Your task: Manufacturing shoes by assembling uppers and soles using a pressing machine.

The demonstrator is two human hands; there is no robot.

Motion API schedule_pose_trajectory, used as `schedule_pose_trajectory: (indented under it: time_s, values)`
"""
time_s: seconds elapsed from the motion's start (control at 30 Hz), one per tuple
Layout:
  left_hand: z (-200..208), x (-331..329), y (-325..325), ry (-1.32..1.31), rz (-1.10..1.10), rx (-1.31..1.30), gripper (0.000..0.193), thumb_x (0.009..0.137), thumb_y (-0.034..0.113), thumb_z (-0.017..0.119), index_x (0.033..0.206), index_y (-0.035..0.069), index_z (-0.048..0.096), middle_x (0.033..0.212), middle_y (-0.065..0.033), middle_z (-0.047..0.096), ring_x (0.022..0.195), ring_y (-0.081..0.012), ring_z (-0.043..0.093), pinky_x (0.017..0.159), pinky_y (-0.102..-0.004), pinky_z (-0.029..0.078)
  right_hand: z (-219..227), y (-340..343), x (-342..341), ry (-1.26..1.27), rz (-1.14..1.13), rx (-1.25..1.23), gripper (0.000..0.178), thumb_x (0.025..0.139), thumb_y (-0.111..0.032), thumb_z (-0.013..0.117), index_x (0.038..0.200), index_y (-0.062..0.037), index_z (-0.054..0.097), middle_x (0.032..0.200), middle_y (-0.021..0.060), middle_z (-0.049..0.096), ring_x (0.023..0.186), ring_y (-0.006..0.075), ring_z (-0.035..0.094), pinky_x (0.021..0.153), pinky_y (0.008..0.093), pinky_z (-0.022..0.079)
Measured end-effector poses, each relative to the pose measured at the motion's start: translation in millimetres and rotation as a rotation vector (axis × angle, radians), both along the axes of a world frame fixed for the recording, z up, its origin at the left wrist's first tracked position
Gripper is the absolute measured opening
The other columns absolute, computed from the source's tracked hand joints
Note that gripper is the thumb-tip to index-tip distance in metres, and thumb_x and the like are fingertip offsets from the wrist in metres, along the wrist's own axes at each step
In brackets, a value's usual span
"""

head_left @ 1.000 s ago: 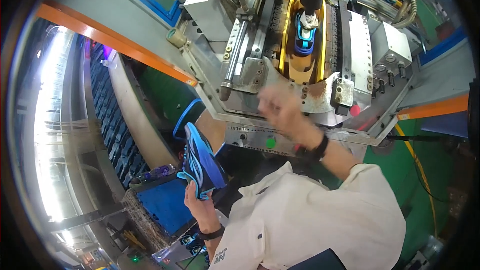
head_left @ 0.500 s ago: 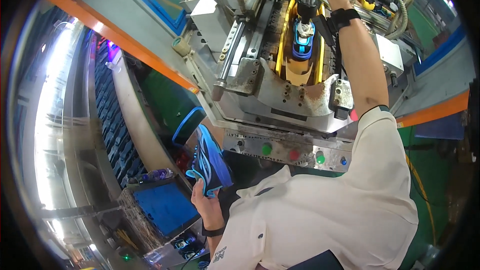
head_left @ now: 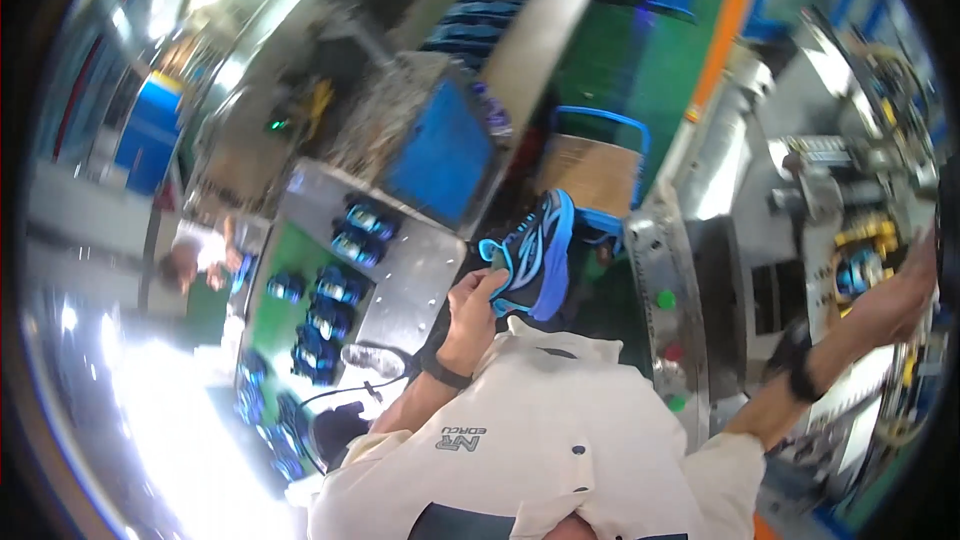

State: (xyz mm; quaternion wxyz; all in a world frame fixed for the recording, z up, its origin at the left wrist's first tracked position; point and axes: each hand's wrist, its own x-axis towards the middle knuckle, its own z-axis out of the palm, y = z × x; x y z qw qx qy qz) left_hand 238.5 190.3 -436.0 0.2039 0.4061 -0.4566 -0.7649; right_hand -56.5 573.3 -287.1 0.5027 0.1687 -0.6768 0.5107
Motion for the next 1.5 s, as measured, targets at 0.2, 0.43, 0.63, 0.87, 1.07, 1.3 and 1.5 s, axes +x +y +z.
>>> schedule_pose_trajectory:
  time_s: [0.2, 0.43, 0.63, 0.87, 1.07, 1.3, 1.5]
  values:
    - [-36.0, 57.3, -36.8, -0.024, 0.313, 0.103, 0.024, 0.082, 0.016, 0.073, 0.097, 0.000, 0.063, 0.072, -0.0011, 0.058, 0.058, -0.0114, 0.058, 0.053, -0.0256, 0.051, -21.4, -159.3, 129.3, 0.059, 1.392, -0.087, 0.064, 0.094, -0.047, 0.041, 0.142, -0.0051, 0.041, 0.150, 0.0229, 0.036, 0.133, 0.0579, 0.030, 0.103, 0.0694, 0.030]
    - [-39.7, 130.1, -115.7, 0.032, 0.611, 0.165, 0.025, 0.082, 0.013, 0.071, 0.098, -0.004, 0.063, 0.093, -0.0126, 0.068, 0.081, -0.0241, 0.069, 0.070, -0.0427, 0.060, 65.7, -317.1, 262.9, 0.219, 1.981, -0.442, 0.044, 0.097, -0.040, 0.052, 0.139, -0.0272, 0.049, 0.134, -0.0089, 0.057, 0.124, 0.0314, 0.052, 0.105, 0.0668, 0.031]
    - [-65.5, 198.5, -230.9, 0.092, 0.877, 0.033, 0.016, 0.083, 0.016, 0.070, 0.090, 0.003, 0.063, 0.085, -0.0066, 0.065, 0.070, -0.0190, 0.065, 0.055, -0.0331, 0.059, 142.0, -446.9, 326.0, -0.255, 1.461, -0.103, 0.022, 0.095, -0.026, 0.059, 0.111, -0.0109, 0.060, 0.110, 0.0041, 0.065, 0.081, 0.0295, 0.063, 0.084, 0.0408, 0.050]
    - [-136.8, 262.7, -424.2, -0.055, 1.136, -0.128, 0.028, 0.077, 0.021, 0.077, 0.091, -0.002, 0.068, 0.075, -0.0035, 0.057, 0.065, -0.0178, 0.058, 0.055, -0.0340, 0.052, 61.1, -580.4, 269.7, -0.012, 2.179, 0.189, 0.071, 0.097, -0.057, 0.040, 0.127, 0.0068, 0.052, 0.100, 0.0219, 0.068, 0.096, 0.0352, 0.065, 0.087, 0.0428, 0.052]
    - [-199.1, 353.8, -588.0, -0.302, 1.207, -0.350, 0.034, 0.068, 0.030, 0.075, 0.062, 0.001, 0.058, 0.059, -0.0055, 0.055, 0.051, -0.0174, 0.049, 0.049, -0.0364, 0.042, -6.8, -658.5, 104.1, -0.475, 1.200, 0.585, 0.043, 0.105, -0.026, 0.039, 0.131, 0.0065, 0.051, 0.128, 0.0193, 0.058, 0.117, 0.0291, 0.058, 0.098, 0.0398, 0.048]
    - [-214.4, 331.6, -659.5, -0.455, 1.005, -0.686, 0.057, 0.077, 0.030, 0.075, 0.119, -0.006, 0.059, 0.098, -0.0192, 0.069, 0.087, -0.0269, 0.067, 0.077, -0.0381, 0.052, -122.5, -677.3, -91.8, -0.341, 0.282, 1.134, 0.046, 0.101, -0.032, 0.045, 0.130, 0.0019, 0.055, 0.120, 0.0247, 0.062, 0.110, 0.0372, 0.061, 0.095, 0.0433, 0.044]
    - [-201.9, 177.3, -527.3, -0.501, 0.481, -0.365, 0.084, 0.073, 0.032, 0.083, 0.138, -0.002, 0.041, 0.137, -0.0261, 0.046, 0.125, -0.0376, 0.048, 0.104, -0.0447, 0.041, -137.2, -712.1, -118.3, -0.510, 0.102, 1.456, 0.062, 0.101, -0.045, 0.035, 0.100, 0.0088, 0.066, 0.098, 0.0319, 0.065, 0.095, 0.0499, 0.058, 0.087, 0.0537, 0.044]
